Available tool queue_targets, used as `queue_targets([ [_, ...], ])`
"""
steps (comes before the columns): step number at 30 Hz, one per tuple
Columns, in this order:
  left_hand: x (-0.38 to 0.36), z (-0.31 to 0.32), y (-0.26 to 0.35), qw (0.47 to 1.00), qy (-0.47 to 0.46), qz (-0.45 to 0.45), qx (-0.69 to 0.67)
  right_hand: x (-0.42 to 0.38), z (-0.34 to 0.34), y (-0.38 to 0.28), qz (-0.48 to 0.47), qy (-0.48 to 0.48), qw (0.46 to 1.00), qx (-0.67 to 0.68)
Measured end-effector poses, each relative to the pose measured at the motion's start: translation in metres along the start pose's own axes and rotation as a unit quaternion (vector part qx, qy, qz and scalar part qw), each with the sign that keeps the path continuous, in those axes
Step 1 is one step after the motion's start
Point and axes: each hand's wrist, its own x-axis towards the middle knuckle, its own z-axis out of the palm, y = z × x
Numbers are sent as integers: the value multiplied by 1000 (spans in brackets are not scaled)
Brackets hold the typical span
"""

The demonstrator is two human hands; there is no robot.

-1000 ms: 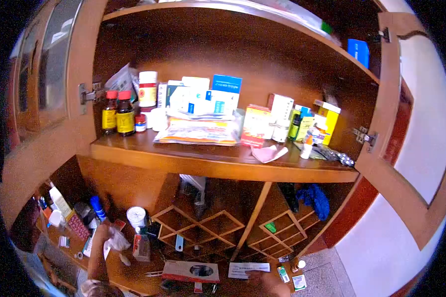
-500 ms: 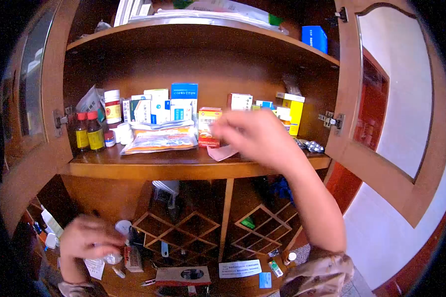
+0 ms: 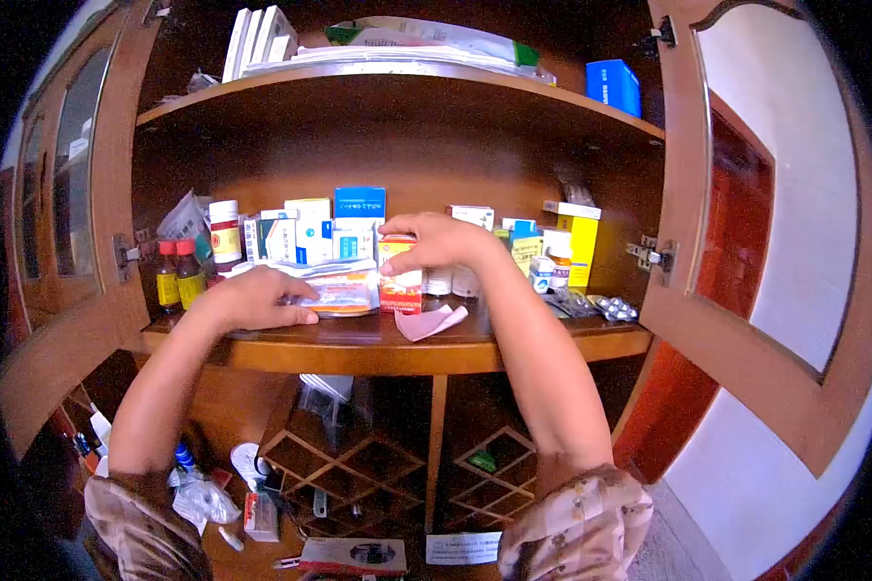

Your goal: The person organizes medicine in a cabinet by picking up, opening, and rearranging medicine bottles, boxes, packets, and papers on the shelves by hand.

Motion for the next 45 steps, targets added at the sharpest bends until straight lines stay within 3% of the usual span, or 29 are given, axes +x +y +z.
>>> queue_targets([
  [4,-1,-2,-11,998,-7,62,15,-6,4,10,-16,54,997,47],
  [7,1,-14,-6,997,-55,37,35,-5,3,6,3,30,996,81],
  [16,18,-3,14,975,-65,19,212,-7,10,6,-23,56,995,80],
  [18,15,3,14,975,7,5,224,-9,10,6,-23,55,994,93],
  [22,6,11,13,967,61,-21,246,-11,11,4,-21,62,991,118],
  [24,1,17,-1,960,171,27,222,-6,14,10,-43,86,991,88],
  [34,-23,24,-33,928,364,18,79,-9,9,8,-39,188,958,210],
  [39,-31,24,-32,896,441,38,20,-13,7,7,-48,149,963,221],
  [41,-38,17,-23,884,463,-24,-70,-14,8,7,-56,129,961,238],
  [43,-40,13,-17,854,500,-17,-143,-13,9,7,-53,110,972,200],
  [45,-39,10,-18,820,562,31,-104,-9,13,11,-63,95,974,195],
])
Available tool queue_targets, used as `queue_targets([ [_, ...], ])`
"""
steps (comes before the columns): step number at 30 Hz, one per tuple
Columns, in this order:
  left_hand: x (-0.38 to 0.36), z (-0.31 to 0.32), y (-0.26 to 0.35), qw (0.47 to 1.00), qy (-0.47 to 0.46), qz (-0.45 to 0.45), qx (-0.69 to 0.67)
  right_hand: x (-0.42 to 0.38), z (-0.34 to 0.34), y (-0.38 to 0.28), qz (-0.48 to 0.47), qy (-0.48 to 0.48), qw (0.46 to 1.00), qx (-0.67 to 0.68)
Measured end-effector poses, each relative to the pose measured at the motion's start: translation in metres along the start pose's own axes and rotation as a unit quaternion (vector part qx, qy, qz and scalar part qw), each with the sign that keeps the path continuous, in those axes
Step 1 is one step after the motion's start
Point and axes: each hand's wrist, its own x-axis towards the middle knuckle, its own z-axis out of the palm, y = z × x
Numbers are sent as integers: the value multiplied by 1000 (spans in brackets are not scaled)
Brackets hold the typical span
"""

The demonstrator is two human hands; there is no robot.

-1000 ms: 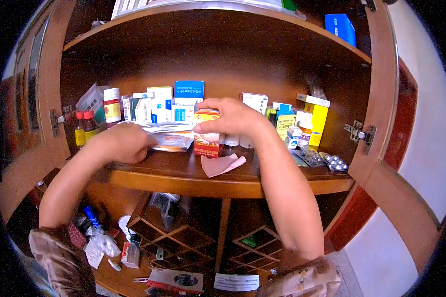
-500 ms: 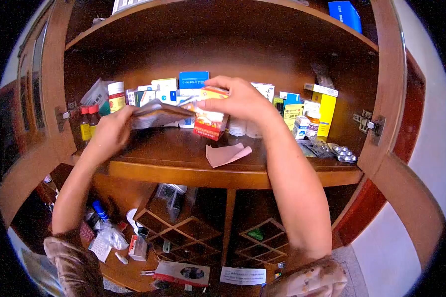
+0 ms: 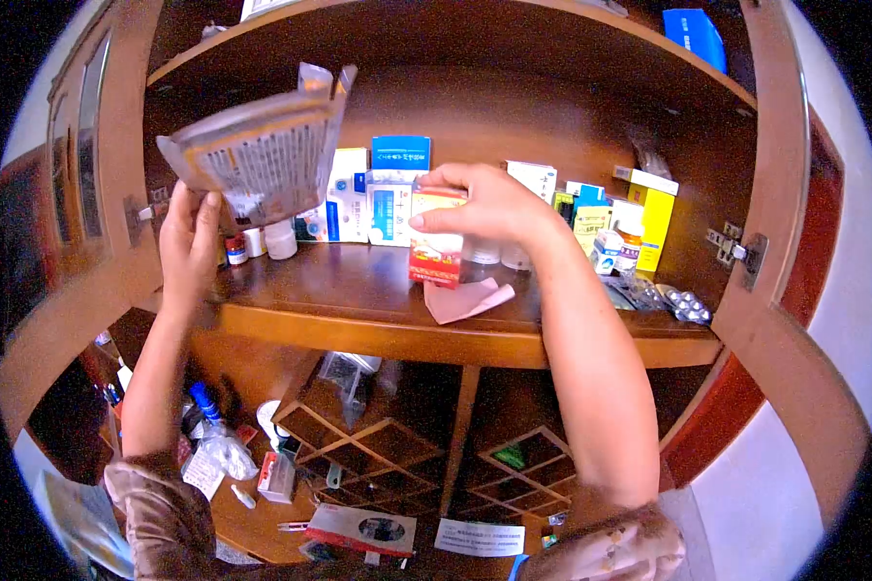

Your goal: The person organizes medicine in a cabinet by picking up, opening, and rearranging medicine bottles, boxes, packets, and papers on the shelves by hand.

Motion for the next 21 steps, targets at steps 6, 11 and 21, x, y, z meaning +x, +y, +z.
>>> queue_targets([
  [6,-2,-9,8,998,40,21,31,-5,4,-7,-5,71,983,-169],
  [11,23,0,26,945,48,301,119,0,-9,-23,-69,56,955,283],
  [21,32,54,54,859,78,416,287,-16,-16,-20,-99,77,857,500],
])
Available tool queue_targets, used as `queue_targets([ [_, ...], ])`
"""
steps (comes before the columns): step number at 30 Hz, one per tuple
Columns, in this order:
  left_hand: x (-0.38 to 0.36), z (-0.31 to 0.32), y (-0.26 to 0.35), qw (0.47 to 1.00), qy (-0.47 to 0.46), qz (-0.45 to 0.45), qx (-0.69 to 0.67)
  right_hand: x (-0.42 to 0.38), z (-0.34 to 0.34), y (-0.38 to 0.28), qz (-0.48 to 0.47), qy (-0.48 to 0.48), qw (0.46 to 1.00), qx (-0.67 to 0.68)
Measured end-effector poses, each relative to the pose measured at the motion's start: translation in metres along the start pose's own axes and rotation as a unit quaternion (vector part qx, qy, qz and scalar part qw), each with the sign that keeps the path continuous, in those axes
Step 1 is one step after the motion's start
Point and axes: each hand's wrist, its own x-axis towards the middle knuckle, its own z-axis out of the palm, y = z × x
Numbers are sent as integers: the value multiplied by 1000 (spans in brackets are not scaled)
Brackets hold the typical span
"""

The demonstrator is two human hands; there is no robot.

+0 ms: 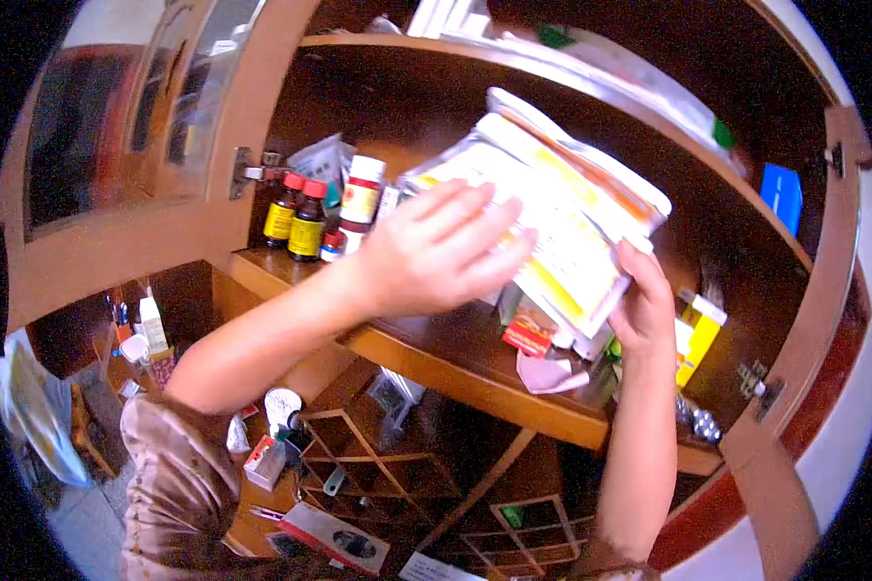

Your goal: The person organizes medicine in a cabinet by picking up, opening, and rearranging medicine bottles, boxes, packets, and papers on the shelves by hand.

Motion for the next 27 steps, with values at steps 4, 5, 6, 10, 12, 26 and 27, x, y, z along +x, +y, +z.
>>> queue_targets([
  [4,3,17,-4,999,8,3,-47,6,11,-5,-12,90,995,-39],
  [5,4,25,-3,998,-4,5,-57,8,9,-4,-15,109,993,-46],
  [6,2,32,-3,998,-1,3,-62,10,3,-2,-28,112,992,-60],
  [10,1,28,-12,972,-51,-92,-210,9,8,-5,-75,159,981,-84],
  [12,-9,32,-18,938,-38,-231,-255,5,12,-9,-74,156,981,-88],
  [26,-30,30,-43,283,-30,-472,-835,-5,29,-3,-44,97,981,-164],
  [27,-32,31,-41,262,-26,-452,-853,-8,28,-5,-28,70,985,-158],
])
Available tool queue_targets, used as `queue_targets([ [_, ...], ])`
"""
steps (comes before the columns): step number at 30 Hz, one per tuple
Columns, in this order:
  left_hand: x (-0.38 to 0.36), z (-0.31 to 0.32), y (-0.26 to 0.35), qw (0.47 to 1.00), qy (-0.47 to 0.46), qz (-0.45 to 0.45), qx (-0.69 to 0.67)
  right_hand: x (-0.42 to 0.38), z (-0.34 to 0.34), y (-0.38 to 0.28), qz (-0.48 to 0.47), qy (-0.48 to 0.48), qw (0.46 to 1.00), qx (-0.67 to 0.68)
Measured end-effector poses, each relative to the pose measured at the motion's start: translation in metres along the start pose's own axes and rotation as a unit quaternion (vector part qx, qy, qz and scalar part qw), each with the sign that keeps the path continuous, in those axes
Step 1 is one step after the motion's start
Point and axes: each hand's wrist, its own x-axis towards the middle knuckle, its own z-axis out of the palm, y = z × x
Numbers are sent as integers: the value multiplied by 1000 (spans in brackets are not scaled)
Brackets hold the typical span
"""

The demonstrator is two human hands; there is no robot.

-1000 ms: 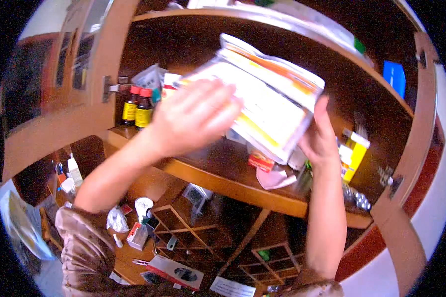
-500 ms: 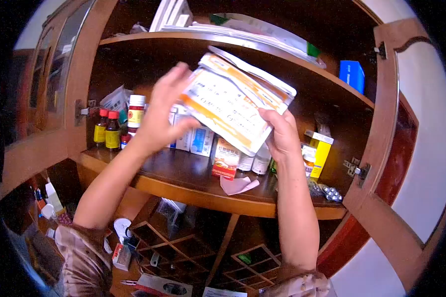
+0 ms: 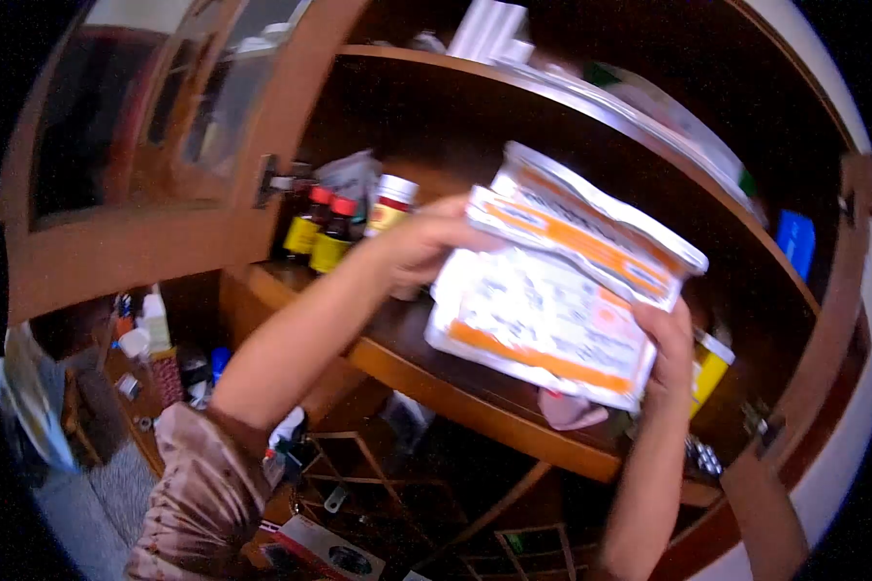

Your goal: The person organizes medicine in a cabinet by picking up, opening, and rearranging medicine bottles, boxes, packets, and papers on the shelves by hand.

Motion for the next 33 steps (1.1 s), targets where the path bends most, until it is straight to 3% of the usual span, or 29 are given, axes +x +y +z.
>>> queue_targets([
  [2,-3,-2,2,998,-7,-46,34,-1,-5,2,-2,-4,1000,13],
  [3,-2,-3,1,998,-52,-32,-20,0,-6,3,-2,-2,1000,13],
  [6,-6,-5,4,996,-76,-10,40,3,-8,4,13,6,1000,5],
  [10,-9,1,4,996,15,-5,92,6,13,3,-18,-23,999,32],
  [14,-8,3,0,995,33,2,98,5,8,4,-21,-37,999,31],
  [20,-4,-6,-4,984,31,-1,177,2,13,1,-75,-5,990,-123],
  [21,-3,-8,-6,984,29,1,179,2,16,5,-105,36,987,-119],
  [24,-5,-8,-4,985,29,11,170,12,-36,20,-61,-5,982,-177],
  [26,-7,-8,0,982,10,17,186,8,-35,16,-55,-18,983,-177],
  [30,-28,-3,22,997,-62,38,-8,10,-29,13,-78,48,980,-176],
  [33,-42,22,39,986,118,29,113,10,17,-8,-143,-5,954,-264],
])
